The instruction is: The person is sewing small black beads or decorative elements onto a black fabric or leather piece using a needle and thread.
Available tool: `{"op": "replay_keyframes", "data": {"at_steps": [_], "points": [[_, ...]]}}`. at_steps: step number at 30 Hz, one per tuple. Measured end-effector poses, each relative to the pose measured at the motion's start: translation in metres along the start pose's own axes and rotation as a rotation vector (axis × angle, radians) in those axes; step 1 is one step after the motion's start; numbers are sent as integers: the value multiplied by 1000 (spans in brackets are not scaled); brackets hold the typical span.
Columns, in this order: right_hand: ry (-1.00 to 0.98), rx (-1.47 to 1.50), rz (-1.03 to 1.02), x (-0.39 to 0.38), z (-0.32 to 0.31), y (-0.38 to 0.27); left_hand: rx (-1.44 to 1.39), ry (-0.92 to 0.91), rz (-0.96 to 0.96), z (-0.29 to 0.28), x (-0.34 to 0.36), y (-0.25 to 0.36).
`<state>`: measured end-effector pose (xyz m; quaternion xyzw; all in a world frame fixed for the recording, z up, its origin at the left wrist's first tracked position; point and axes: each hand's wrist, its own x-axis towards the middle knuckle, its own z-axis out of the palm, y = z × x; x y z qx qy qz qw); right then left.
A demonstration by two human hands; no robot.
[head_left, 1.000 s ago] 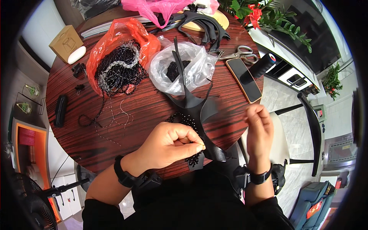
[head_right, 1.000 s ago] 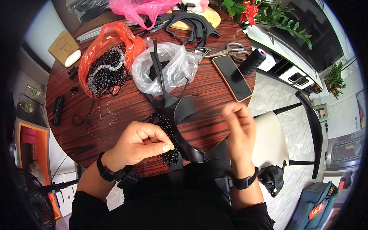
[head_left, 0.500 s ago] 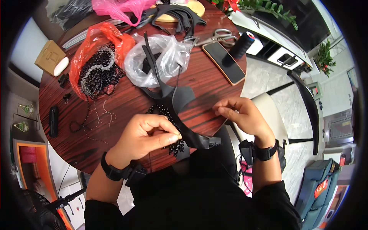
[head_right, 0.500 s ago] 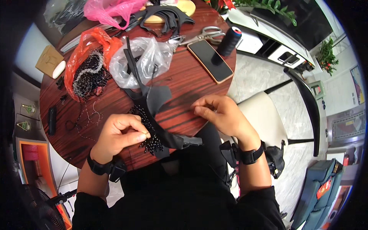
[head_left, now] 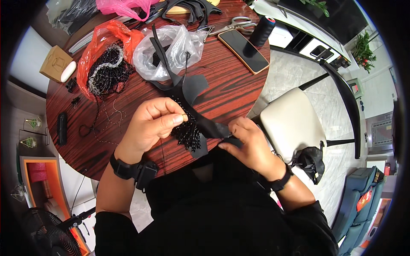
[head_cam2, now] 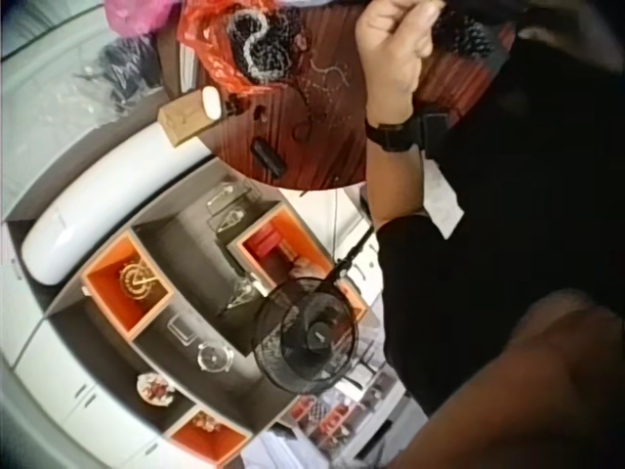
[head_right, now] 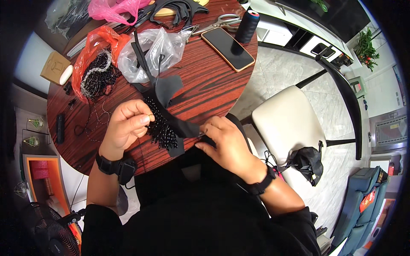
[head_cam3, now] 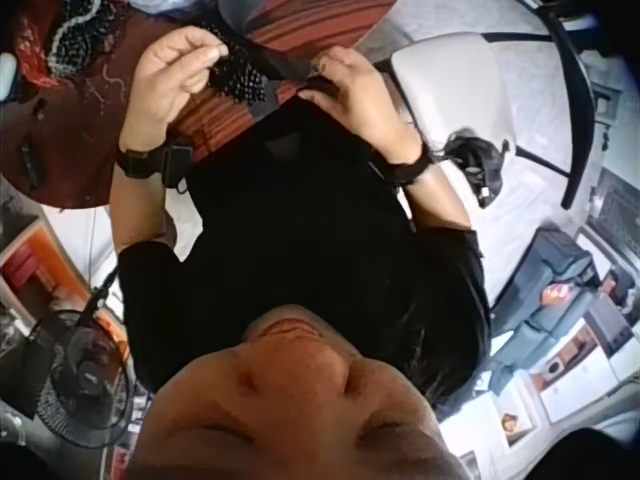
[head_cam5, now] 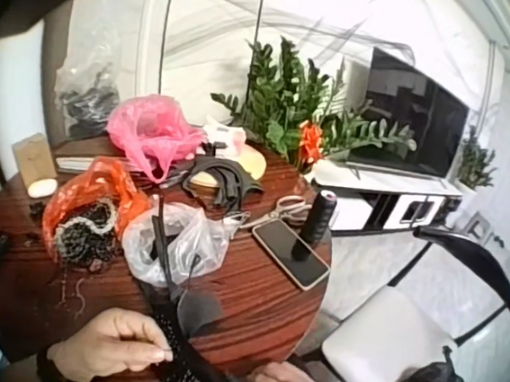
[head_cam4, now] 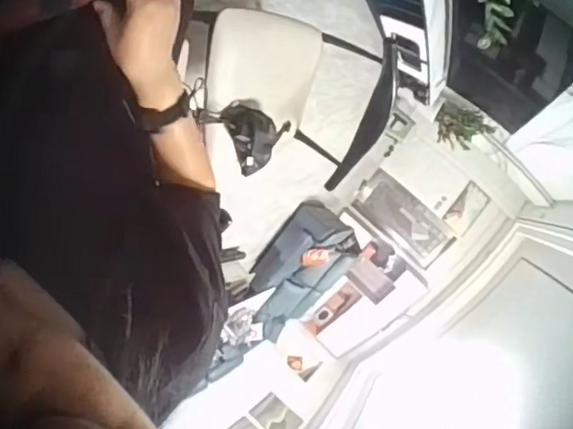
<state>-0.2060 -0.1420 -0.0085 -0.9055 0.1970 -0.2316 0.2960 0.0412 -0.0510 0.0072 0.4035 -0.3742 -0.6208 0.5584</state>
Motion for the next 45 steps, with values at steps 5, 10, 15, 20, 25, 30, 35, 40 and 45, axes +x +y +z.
{"op": "replay_keyframes", "data": {"at_steps": [5, 10, 15, 20, 25, 30, 35, 40, 45], "points": [[61, 202, 139, -8, -3, 14, -93, -42, 60, -11, 1, -8], [-257, 254, 551, -30, -27, 33, -122, -58, 70, -17, 1, -7], [-158, 117, 337, -49, 24, 37, -109, -49, 61, -13, 3, -7], [-167, 638, 281, -35, 61, 34, -156, -96, 64, -17, 4, -13], [-546, 924, 552, -45, -18, 11, -184, -37, 65, -23, 3, -14], [60, 771, 524, -126, -156, 11, -186, -63, 69, -21, 3, -13], [189, 717, 302, -190, -271, 20, -185, -61, 52, -26, 7, -15], [411, 629, 331, -256, -372, 7, -197, -56, 46, -28, 7, -16], [533, 527, 593, -299, -422, 21, -190, -27, 39, -26, 4, -12]]}}
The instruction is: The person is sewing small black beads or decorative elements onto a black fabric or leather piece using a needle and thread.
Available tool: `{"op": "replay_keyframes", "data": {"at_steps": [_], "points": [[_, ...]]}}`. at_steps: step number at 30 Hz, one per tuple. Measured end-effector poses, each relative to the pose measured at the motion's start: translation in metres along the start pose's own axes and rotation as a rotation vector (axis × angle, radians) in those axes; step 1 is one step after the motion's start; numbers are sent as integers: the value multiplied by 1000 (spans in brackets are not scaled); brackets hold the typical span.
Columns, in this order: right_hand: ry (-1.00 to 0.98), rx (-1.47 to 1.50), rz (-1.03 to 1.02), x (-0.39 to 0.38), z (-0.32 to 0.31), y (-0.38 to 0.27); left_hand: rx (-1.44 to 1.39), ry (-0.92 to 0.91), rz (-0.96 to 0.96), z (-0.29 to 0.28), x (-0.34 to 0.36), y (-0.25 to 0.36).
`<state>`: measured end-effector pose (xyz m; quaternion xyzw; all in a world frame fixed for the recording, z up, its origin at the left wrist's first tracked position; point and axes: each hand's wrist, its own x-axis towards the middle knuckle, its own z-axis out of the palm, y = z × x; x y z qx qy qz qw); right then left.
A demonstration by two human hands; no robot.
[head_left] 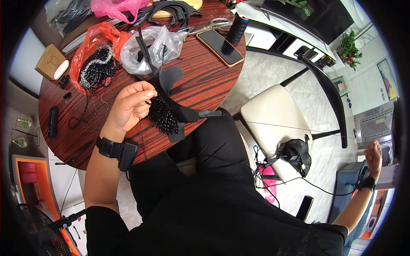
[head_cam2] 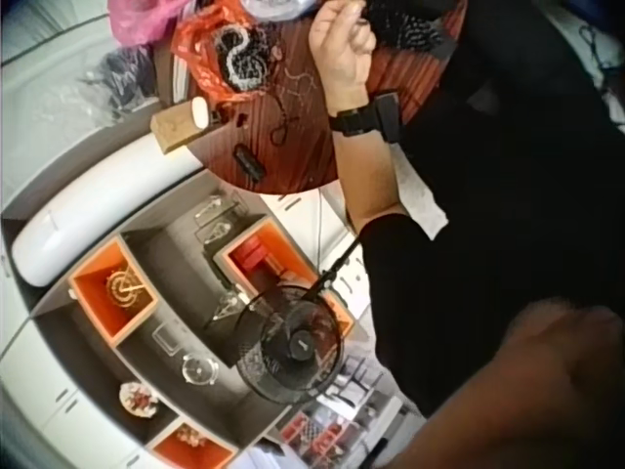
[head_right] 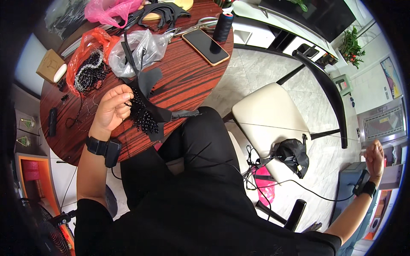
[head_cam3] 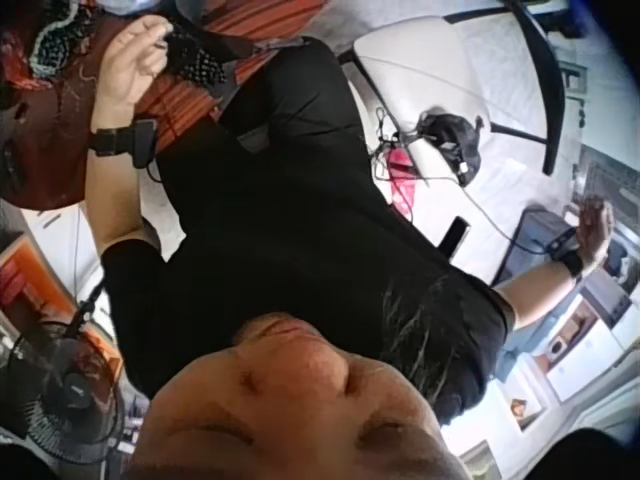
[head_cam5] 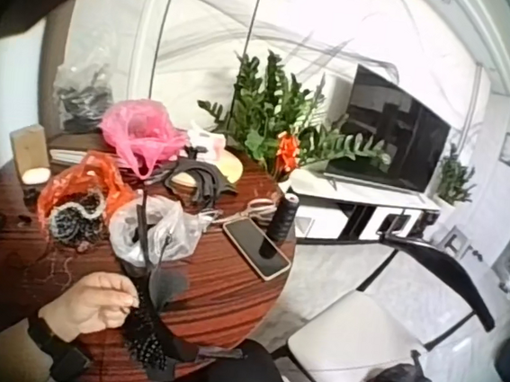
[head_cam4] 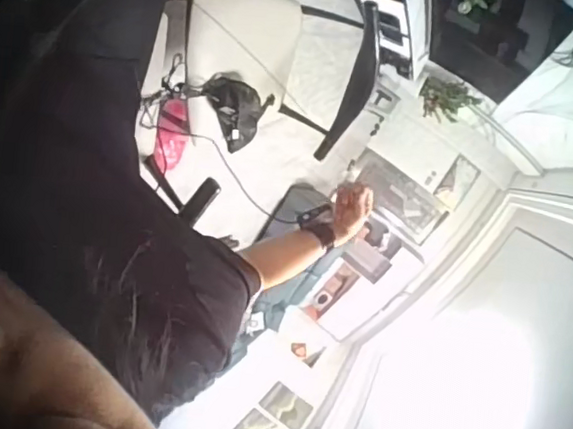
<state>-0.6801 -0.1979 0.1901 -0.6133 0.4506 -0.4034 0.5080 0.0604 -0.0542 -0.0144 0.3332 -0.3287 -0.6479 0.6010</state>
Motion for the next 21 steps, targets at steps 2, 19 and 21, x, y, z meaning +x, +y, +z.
{"op": "replay_keyframes", "data": {"at_steps": [2, 19, 21], "points": [[94, -109, 96, -6, -30, 6, -2, 9, -1, 0, -1, 3], [699, -301, 562, -147, -57, 6, -136, 15, -39, -3, 1, 2], [462, -258, 537, -146, -116, 27, -138, 24, -37, -1, 1, 1]]}}
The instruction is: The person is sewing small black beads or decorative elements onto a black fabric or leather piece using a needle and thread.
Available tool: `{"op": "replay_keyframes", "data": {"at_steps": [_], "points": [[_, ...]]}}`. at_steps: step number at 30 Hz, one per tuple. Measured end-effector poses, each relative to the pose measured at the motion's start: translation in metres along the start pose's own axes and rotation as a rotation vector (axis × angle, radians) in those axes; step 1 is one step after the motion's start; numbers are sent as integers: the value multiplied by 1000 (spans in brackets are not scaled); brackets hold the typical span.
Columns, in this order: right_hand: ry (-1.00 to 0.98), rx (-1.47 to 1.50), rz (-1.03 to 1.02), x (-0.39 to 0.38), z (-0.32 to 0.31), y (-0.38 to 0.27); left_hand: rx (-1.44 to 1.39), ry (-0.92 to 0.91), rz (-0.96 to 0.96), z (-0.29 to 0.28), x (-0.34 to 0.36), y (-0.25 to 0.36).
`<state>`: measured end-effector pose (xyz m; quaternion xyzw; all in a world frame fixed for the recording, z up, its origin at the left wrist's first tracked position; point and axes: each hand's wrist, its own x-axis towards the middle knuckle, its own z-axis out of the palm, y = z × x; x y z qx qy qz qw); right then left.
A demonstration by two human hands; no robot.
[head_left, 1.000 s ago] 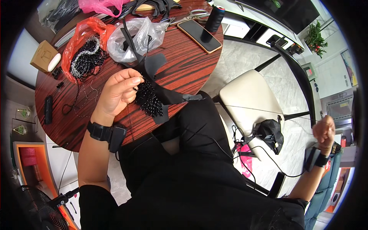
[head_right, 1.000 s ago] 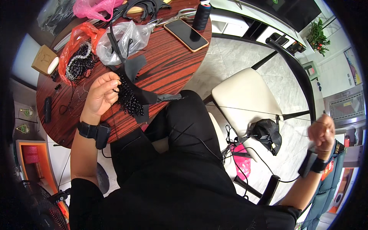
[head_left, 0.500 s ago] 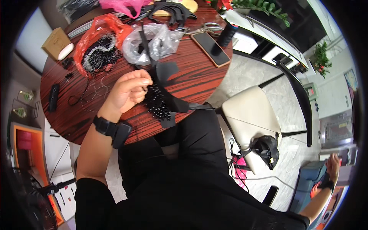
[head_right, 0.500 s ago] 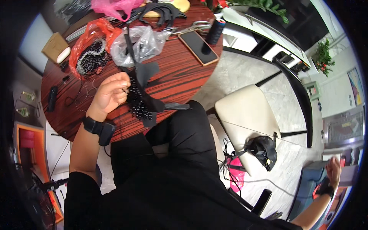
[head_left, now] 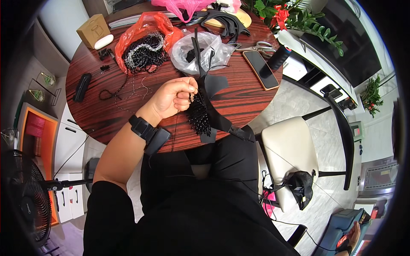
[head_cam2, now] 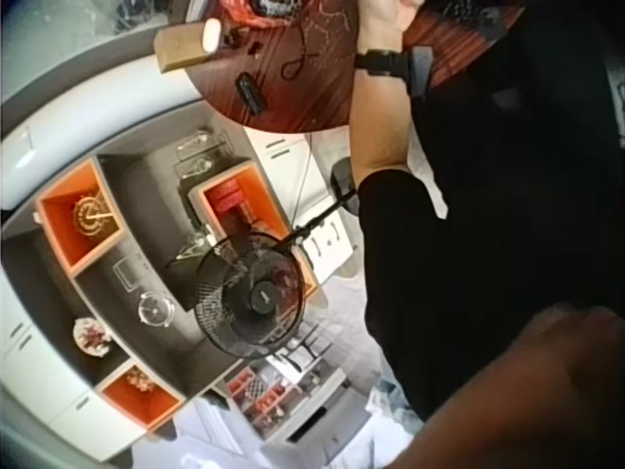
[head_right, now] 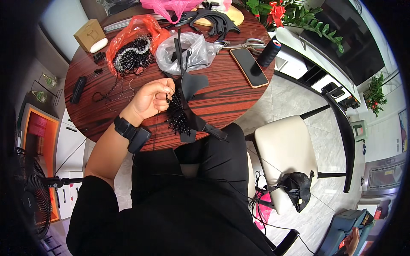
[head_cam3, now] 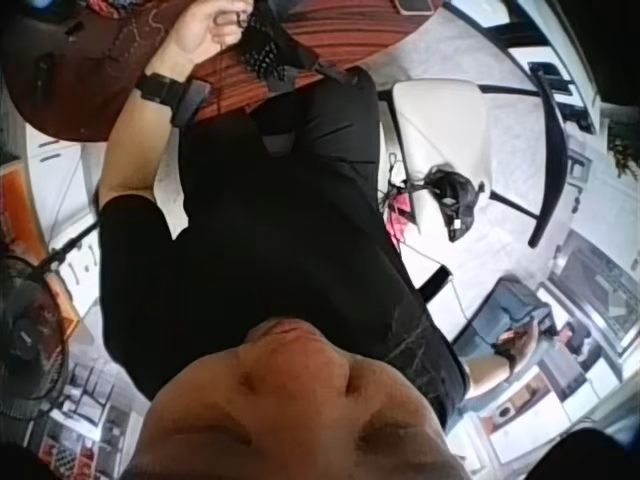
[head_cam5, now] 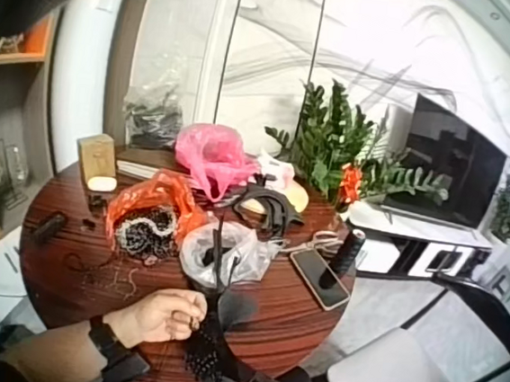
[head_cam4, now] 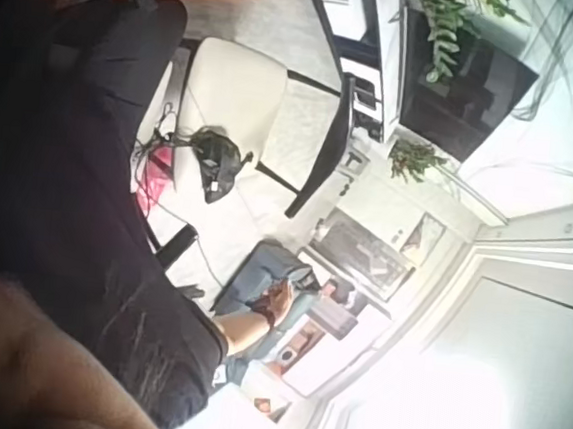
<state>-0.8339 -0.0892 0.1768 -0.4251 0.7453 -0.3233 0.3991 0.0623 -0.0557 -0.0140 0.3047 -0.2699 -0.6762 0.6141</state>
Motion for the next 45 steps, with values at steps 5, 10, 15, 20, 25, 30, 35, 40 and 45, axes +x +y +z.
{"op": "replay_keyframes", "data": {"at_steps": [5, 10, 15, 20, 25, 30, 35, 40, 45], "points": [[173, -71, -106, 101, 8, -9, 3, -29, -6, -4, -3, -1], [14, 287, -550, 188, 93, -73, 25, -56, 0, -1, -1, -1], [-625, 609, -459, 101, 327, -217, 24, -35, -10, 10, -1, -1], [-987, 389, -753, -11, 512, -261, 48, 67, -18, 19, -5, -1], [-1088, 120, -742, -114, 621, -227, -55, 31, -36, 13, -10, -9], [-1103, 186, -748, -147, 664, -174, -110, 98, -41, 25, -9, -11], [-1134, 257, -362, -148, 678, -154, 164, 208, 54, 32, -11, -16], [-1126, 274, -502, -144, 679, -142, 345, 210, 268, 33, -9, -22], [-1121, 231, -544, -144, 673, -141, 511, 232, 278, 35, -10, -20]]}}
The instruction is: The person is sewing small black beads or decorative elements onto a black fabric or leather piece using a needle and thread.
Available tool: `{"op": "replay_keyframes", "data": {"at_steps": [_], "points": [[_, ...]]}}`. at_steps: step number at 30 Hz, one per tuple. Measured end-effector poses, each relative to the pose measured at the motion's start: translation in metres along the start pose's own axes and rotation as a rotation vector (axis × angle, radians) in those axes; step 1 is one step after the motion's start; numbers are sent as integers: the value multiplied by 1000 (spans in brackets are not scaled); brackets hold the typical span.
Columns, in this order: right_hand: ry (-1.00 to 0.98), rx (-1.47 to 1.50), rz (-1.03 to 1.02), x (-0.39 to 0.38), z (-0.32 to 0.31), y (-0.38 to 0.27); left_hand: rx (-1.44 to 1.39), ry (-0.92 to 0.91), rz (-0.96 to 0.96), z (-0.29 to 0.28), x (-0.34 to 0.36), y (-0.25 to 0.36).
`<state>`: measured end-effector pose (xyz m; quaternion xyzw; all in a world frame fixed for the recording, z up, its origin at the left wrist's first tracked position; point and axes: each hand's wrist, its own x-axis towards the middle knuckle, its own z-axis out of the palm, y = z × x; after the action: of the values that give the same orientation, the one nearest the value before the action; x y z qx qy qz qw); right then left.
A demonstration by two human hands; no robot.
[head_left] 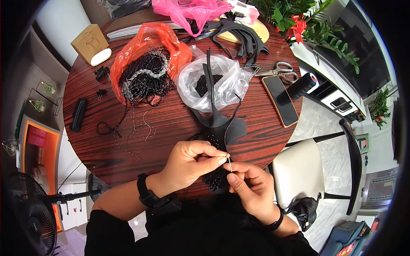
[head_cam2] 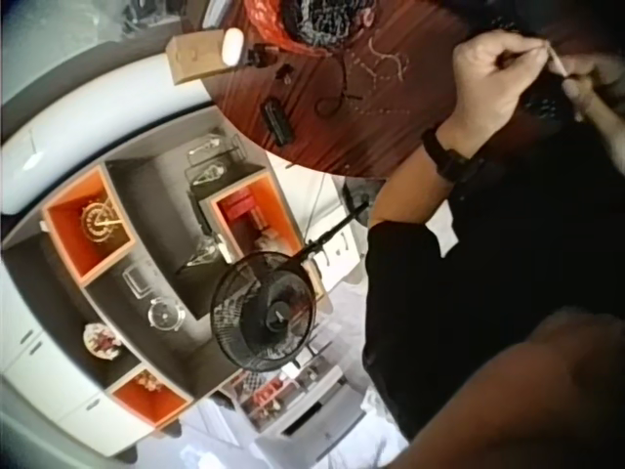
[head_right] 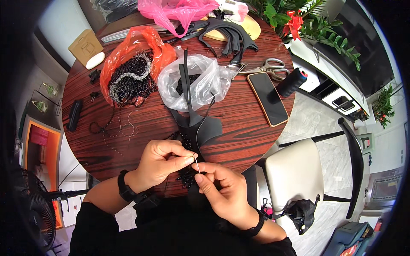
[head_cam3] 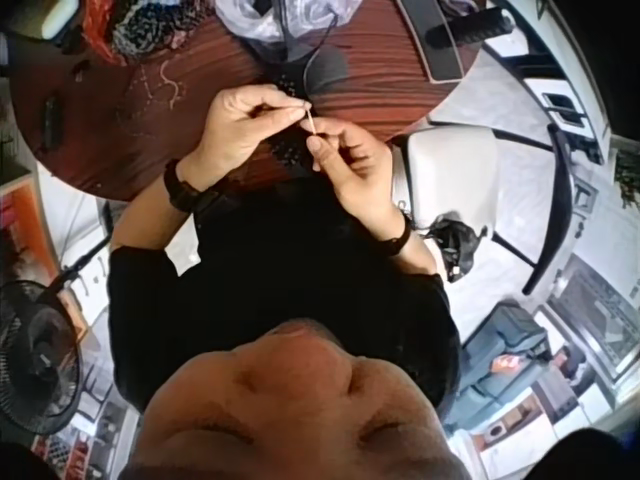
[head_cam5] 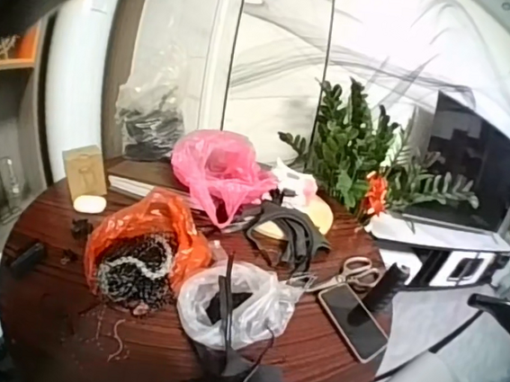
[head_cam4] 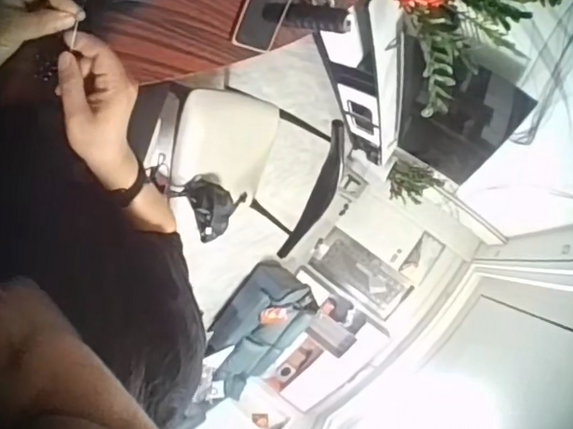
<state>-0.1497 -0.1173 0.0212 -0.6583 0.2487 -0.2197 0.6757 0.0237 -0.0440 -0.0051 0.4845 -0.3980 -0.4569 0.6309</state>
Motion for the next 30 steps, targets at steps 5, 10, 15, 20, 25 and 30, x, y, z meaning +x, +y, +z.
{"op": "replay_keyframes", "data": {"at_steps": [5, 10, 15, 20, 25, 30], "points": [[-5, -100, -42, -1, 0, 0, 41, 4, 51, 0, -1, -4], [-2, -121, -35, -2, 0, -1, 60, 10, 79, 2, -1, -4], [-3, -111, -31, -2, -1, -1, 99, 7, 85, 4, 0, -1], [-5, -100, -7, -2, 0, -2, 106, 4, 103, 3, 0, -2], [3, -61, 8, -2, 0, -1, 109, 10, 92, 4, 0, -1], [4, -48, 10, -2, 1, 0, 108, 11, 83, 4, 0, 0]]}}
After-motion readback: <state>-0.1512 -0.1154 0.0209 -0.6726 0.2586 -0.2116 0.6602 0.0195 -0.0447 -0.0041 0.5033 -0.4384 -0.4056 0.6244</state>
